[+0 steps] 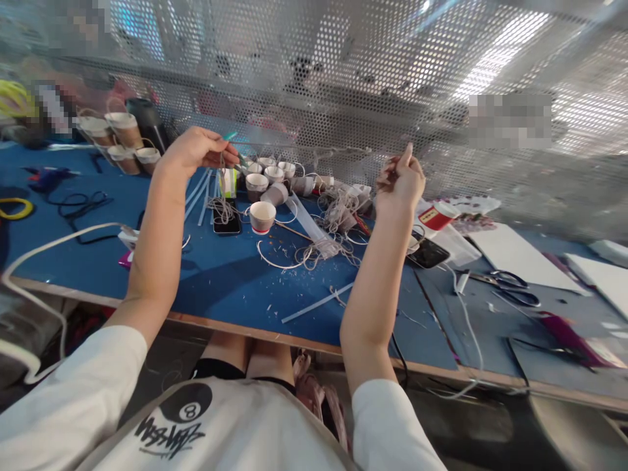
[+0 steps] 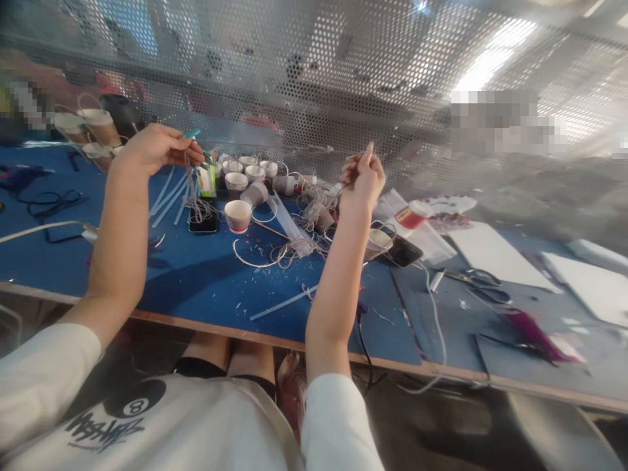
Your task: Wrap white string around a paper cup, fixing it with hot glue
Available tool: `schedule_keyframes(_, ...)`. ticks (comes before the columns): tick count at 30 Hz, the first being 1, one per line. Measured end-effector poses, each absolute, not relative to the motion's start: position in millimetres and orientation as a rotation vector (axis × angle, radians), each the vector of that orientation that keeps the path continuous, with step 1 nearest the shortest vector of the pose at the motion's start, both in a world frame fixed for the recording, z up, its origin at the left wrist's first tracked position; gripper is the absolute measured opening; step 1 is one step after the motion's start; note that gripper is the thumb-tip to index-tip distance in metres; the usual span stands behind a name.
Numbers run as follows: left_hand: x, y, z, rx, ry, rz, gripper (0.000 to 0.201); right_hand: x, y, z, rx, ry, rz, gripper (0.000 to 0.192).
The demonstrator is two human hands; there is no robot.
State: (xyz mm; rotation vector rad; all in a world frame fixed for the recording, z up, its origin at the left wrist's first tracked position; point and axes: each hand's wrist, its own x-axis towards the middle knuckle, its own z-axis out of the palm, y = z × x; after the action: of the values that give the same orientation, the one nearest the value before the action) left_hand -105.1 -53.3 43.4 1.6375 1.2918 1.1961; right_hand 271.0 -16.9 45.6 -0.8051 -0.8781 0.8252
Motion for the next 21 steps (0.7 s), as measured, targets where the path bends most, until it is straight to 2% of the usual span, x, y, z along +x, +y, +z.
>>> schedule_keyframes(5, -108.1, -44.7, 37.3, 1.540, 1.436, 1.303, 0.020, 277.8, -11.9, 40.1, -0.653, -1.012, 0.789, 0.035)
schedule_keyframes(15, -120.3, -11.9, 10.4, 1.524, 1.569, 1.415, 0.053, 271.1, -29.7, 52.2, -0.626, -0.923, 0.817, 0.038)
schedule_keyframes(21, -123.7, 2.9, -5.4, 1.645, 1.656, 1.283, 0.041, 253.4, -55.1, 69.4, -0.564, -0.794, 0.830, 0.028)
